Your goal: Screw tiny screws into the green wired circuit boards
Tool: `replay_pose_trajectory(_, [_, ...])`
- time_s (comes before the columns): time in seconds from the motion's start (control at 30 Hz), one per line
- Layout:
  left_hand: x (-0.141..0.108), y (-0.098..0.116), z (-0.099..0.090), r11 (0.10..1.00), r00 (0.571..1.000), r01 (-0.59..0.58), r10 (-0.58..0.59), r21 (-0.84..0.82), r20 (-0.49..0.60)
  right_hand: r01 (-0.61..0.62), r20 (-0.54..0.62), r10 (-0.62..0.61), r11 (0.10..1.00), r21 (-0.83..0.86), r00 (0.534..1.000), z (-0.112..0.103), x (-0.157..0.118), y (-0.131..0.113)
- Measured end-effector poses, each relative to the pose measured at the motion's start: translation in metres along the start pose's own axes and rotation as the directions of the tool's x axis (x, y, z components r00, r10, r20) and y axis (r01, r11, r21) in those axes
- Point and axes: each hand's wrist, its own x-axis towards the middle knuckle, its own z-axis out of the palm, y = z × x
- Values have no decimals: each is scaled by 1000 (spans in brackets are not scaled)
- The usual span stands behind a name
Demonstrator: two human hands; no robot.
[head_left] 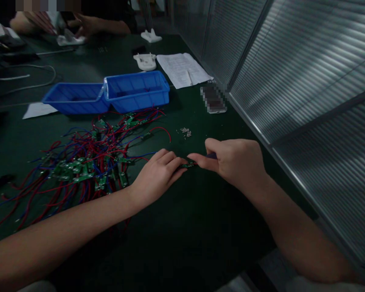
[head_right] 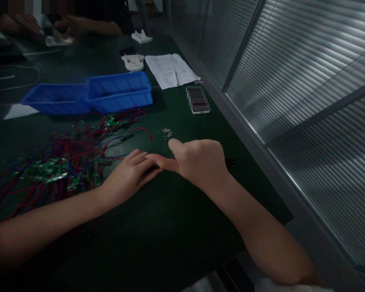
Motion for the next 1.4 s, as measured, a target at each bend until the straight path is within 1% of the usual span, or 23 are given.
replay_pose_trajectory(0.03, [0,0,0,1000,1000,2,-2,-4,4,-16,6,16,1000,16,1000,0,0,0])
replay_pose_trajectory(0.07, [0,1,0,1000,1000,4,-3,-7,8,-20,19,18,997,71,1000,-1,1,-1])
replay_pose_trajectory(0.17, [0,1,0,1000,1000,6,-6,-13,9,15,72,-36,961,278,997,-2,5,-1])
replay_pose_trajectory(0.23, [0,0,0,1000,1000,5,-5,-14,11,27,113,-66,949,313,991,-4,7,0])
replay_pose_trajectory(0.3, [-1,0,1,1000,1000,2,-1,-14,16,22,161,-73,954,298,984,-5,8,1])
replay_pose_trajectory(0.37, [-1,-1,1,1000,1000,0,0,-8,17,13,170,-59,966,260,984,-7,7,2])
replay_pose_trajectory(0.5, [-1,0,1,1000,1000,8,-8,-2,7,-69,72,67,997,28,995,-6,4,1])
replay_pose_trajectory(0.53, [-1,0,1,1000,1000,9,-9,-3,6,-85,58,85,996,8,995,-6,3,1])
replay_pose_trajectory(0.57, [-1,1,1,1000,1000,11,-11,-5,5,-83,58,81,996,33,995,-5,3,1])
replay_pose_trajectory(0.6, [0,1,1,1000,1000,11,-11,-7,5,-60,67,54,993,98,996,-5,4,1])
replay_pose_trajectory(0.7, [0,1,1,1000,1000,10,-10,-13,0,28,100,-60,954,300,993,-4,7,4])
replay_pose_trajectory(0.77, [0,1,1,1000,1000,6,-6,-13,-1,48,128,-97,940,338,987,-4,8,6])
replay_pose_trajectory(0.83, [-1,1,1,1000,1000,2,-2,-7,0,43,170,-104,942,333,980,-5,8,8])
replay_pose_trajectory(0.9, [-1,1,1,1000,1000,-1,1,4,-6,33,176,-88,955,294,980,-5,6,7])
replay_pose_trajectory(1.0, [-1,1,1,1000,1000,-7,7,7,-18,-26,92,16,993,112,996,-4,2,3])
replay_pose_trajectory(1.03, [-1,1,1,1000,1000,-7,7,2,-18,-43,66,38,996,78,997,-4,2,0])
replay_pose_trajectory(1.07, [-1,1,1,1000,1000,-6,6,-4,-12,-40,54,35,995,91,998,-4,1,-2])
replay_pose_trajectory(1.1, [-1,1,0,1000,1000,-4,4,-9,-5,-17,57,9,990,139,998,-4,1,-4])
replay_pose_trajectory(1.17, [-1,1,0,1000,1000,4,-4,-13,7,47,78,-70,965,260,994,-5,2,-6])
replay_pose_trajectory(1.2, [0,1,0,1000,1000,9,-9,-13,10,71,92,-102,954,291,991,-6,3,-6])
replay_pose_trajectory(1.27, [-1,1,1,1000,1000,12,-12,-12,14,88,126,-127,955,283,984,-8,4,-4])
replay_pose_trajectory(1.4, [-1,0,1,1000,1000,1,-1,-11,0,79,161,-121,966,247,979,-9,4,3])
